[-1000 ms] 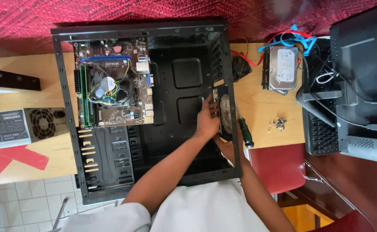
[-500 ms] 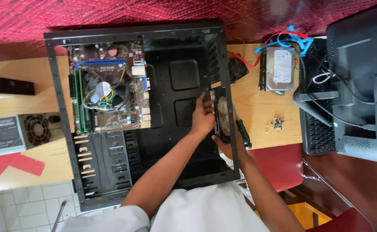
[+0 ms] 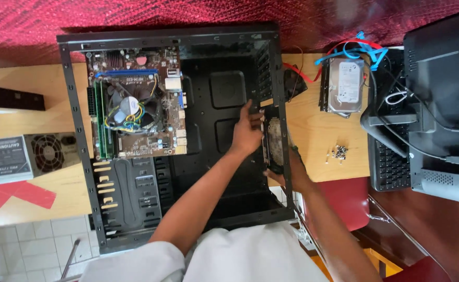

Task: Installing a CPU fan onto a motherboard and then mounting the motherboard into a computer case.

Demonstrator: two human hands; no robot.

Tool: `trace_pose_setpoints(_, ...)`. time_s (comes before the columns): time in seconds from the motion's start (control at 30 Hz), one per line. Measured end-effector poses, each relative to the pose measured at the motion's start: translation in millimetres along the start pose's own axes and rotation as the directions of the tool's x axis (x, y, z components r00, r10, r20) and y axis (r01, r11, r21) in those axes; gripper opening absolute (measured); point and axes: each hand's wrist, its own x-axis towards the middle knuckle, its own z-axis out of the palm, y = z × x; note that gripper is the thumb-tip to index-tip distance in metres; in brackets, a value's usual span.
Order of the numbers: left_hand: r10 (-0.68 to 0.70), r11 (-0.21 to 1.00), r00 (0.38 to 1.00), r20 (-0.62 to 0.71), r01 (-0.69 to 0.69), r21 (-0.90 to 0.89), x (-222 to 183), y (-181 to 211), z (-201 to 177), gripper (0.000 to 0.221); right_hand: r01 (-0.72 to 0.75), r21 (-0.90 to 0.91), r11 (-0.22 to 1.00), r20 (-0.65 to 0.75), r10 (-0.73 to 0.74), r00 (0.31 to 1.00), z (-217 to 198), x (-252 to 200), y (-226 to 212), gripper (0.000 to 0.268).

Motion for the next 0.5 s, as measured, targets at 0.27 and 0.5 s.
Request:
trace_pose_setpoints(0.27,0.076,0.996,0.997,0.002,-0.076,-0.047,6.5,-4.2,1.5,0.097,-0.045,0.746,0.664,0.018,0.047,0.999,-17.5,75.8,13.6,0.100)
trace_pose_setpoints(0.5,-0.059,0.969,0.998,-0.028,0.050,-0.240,4.2,-6.1,8.0,0.103,-0.067,0.752,0.655,-0.016,0.119,0.993,-9.3,94.0,9.5,0.080)
